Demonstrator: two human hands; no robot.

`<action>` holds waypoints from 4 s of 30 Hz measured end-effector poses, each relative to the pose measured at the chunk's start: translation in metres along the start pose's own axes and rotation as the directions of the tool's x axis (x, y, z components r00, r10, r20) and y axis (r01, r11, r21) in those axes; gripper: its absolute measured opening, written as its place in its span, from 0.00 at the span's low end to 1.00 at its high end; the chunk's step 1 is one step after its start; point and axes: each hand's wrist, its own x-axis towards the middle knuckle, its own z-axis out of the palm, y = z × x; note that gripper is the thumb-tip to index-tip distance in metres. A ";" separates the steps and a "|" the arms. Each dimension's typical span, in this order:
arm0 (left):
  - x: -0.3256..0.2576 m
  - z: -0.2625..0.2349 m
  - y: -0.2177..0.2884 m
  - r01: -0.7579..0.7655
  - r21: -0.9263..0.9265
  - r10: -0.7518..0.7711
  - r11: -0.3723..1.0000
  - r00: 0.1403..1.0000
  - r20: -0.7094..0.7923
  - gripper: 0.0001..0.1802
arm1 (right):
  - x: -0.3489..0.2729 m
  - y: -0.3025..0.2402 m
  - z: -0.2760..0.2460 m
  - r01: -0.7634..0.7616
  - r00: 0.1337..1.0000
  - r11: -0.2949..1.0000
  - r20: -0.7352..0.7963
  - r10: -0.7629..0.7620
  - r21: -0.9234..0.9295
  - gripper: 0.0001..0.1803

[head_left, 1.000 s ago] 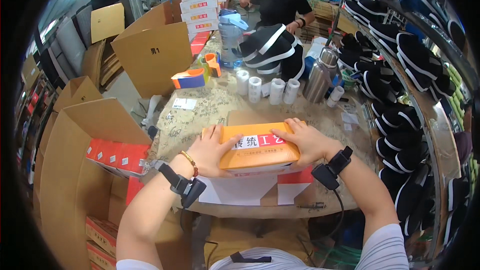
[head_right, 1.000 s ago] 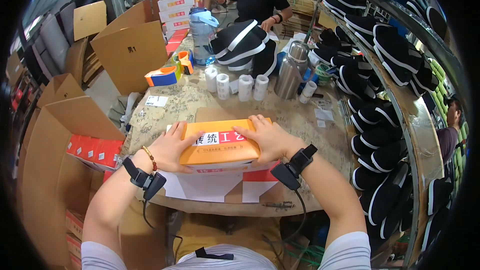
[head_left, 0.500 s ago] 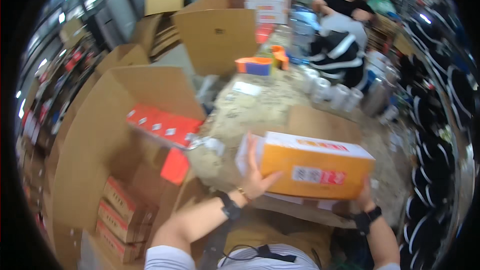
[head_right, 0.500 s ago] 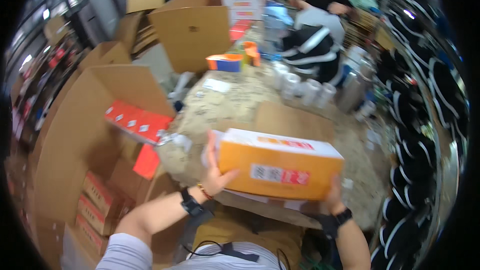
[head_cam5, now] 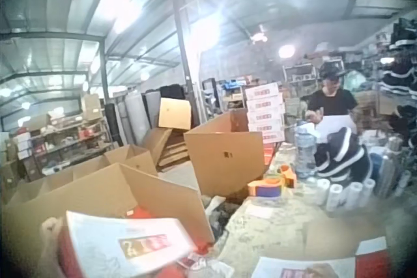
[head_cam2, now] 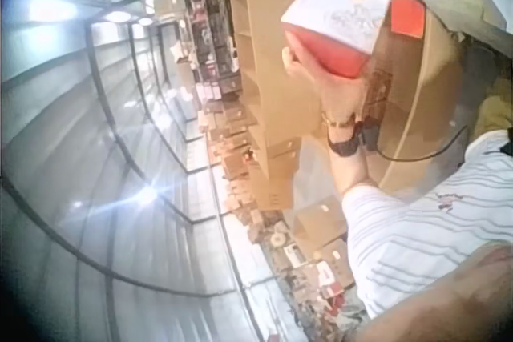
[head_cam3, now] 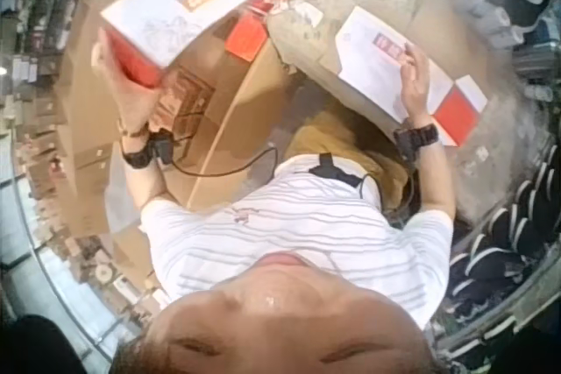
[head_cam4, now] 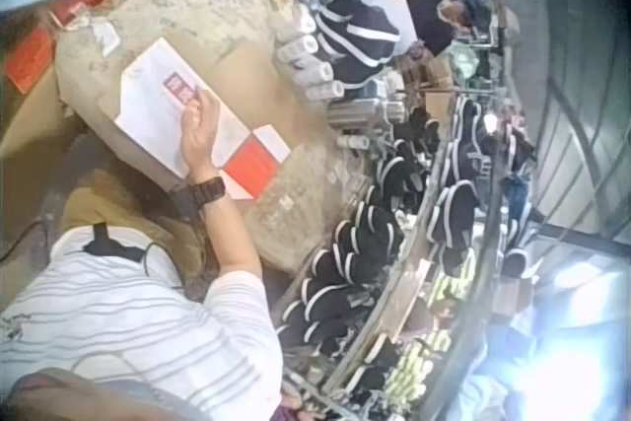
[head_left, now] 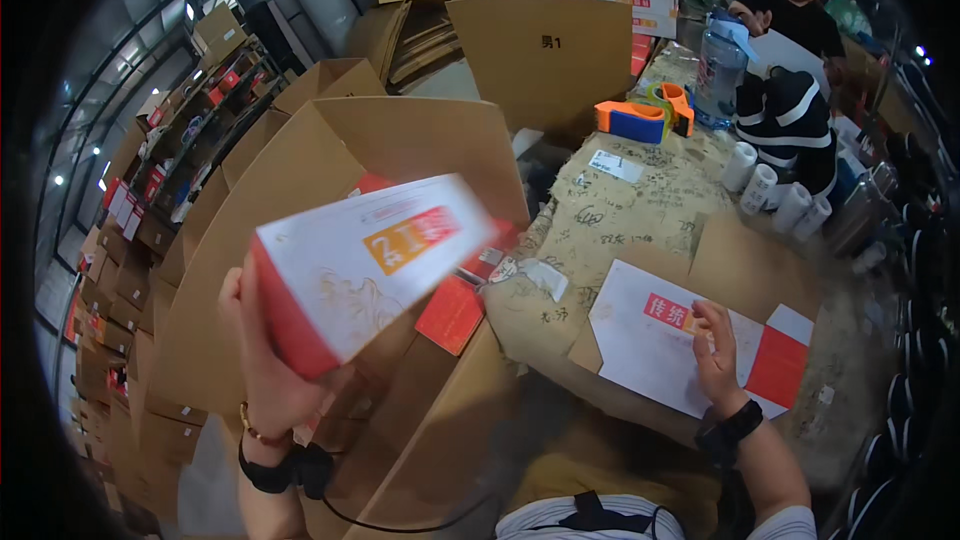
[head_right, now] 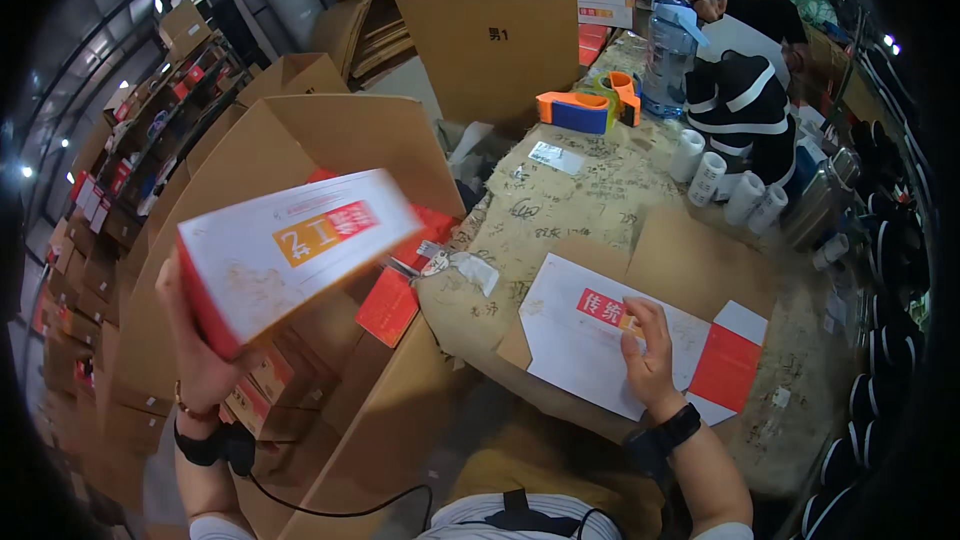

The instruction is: Assembling shoe boxes, placing shoes inside, and organizing them for shipping.

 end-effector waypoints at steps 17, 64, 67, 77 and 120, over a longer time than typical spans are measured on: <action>-0.114 0.259 -0.235 0.539 0.110 -0.511 0.835 0.686 0.517 0.59 | -0.001 0.008 0.027 0.117 0.993 0.868 0.072 -0.093 -0.483 0.15; 0.083 0.298 0.204 0.348 -0.617 0.181 0.706 0.754 0.632 0.51 | 0.034 -0.056 -0.143 -0.223 0.961 0.827 0.023 0.274 -0.515 0.12; 0.076 0.288 0.202 0.161 -0.428 0.134 0.889 0.802 0.582 0.62 | 0.033 -0.054 -0.125 0.147 0.980 0.812 -0.029 -0.197 -0.564 0.07; 0.077 0.327 0.172 0.235 -0.906 0.366 0.351 0.856 0.364 0.33 | 0.011 -0.019 -0.192 -0.238 0.946 0.907 -0.295 0.136 -0.347 0.34; 0.047 0.267 0.262 -0.331 -0.427 0.467 0.841 0.844 0.265 0.26 | -0.206 -0.297 -0.382 -0.541 0.747 0.104 -0.534 -0.396 -0.834 0.14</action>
